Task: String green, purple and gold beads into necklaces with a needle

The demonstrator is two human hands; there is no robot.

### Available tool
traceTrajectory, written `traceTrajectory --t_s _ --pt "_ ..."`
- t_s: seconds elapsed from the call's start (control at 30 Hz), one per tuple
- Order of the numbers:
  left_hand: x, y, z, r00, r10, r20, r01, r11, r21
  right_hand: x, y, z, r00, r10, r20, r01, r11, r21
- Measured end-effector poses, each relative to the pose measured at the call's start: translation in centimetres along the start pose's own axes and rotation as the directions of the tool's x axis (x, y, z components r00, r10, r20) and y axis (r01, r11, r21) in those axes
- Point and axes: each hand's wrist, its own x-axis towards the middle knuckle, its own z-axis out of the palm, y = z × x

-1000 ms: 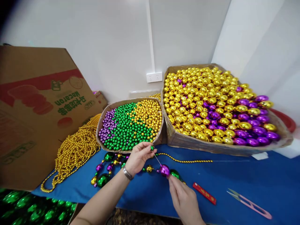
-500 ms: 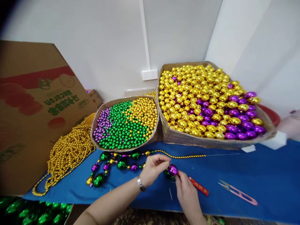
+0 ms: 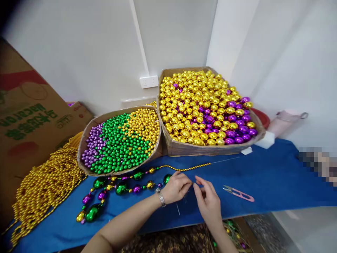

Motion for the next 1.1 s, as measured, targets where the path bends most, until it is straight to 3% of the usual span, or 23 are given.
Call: traceTrajectory --t_s 0.13,0.23,0.43,0.57,0.63,0.73,0.83,0.97,1.1 --pt "0.6 -0.2 0.3 0.998 0.030 0.047 -0.031 0.999 0.014 1.6 -0.9 -0.2 0.998 0.025 -0.059 -0.021 0.998 0.060" --pt "0.9 -0.6 0.5 0.999 -0.014 0.042 0.014 1.000 0.005 3.6 0.3 -2.2 0.975 0.108 -0.194 -0.092 0.992 0.088" --pt "0.8 -2.3 -0.6 0.989 0.006 0.150 -0.008 1.000 0.016 8.0 6.3 -9.2 0.835 0.338 -0.434 -0.309 0.941 0.138" --pt "0.7 -3.4 -1.7 0.984 0.015 0.177 0.025 0.975 -0.222 9.5 9.9 -13.2 0.734 0.462 -0.498 -0.513 0.857 0.038" --pt "0.8 -3.5 -2.2 0.983 -0.020 0.185 0.087 0.929 -0.360 9.8 10.9 -14.8 0.715 0.478 -0.510 -0.584 0.809 -0.062" --pt "1.1 -2.9 -3.1 0.978 -0.122 0.167 0.194 0.822 -0.535 10.2 11.3 -16.1 0.743 0.441 -0.504 -0.615 0.747 -0.252" --pt "1.8 -1.5 -4.3 0.965 -0.219 0.143 0.258 0.703 -0.663 10.8 10.6 -15.5 0.827 0.339 -0.448 -0.538 0.707 -0.458" --pt "3.2 0.6 -6.4 0.968 -0.228 0.103 0.236 0.696 -0.679 11.9 9.2 -11.7 0.976 0.187 -0.115 -0.213 0.690 -0.691" --pt "4.1 1.6 -7.8 0.974 -0.209 0.083 0.207 0.691 -0.692 13.1 8.3 -8.2 0.978 0.107 0.177 0.072 0.627 -0.776"
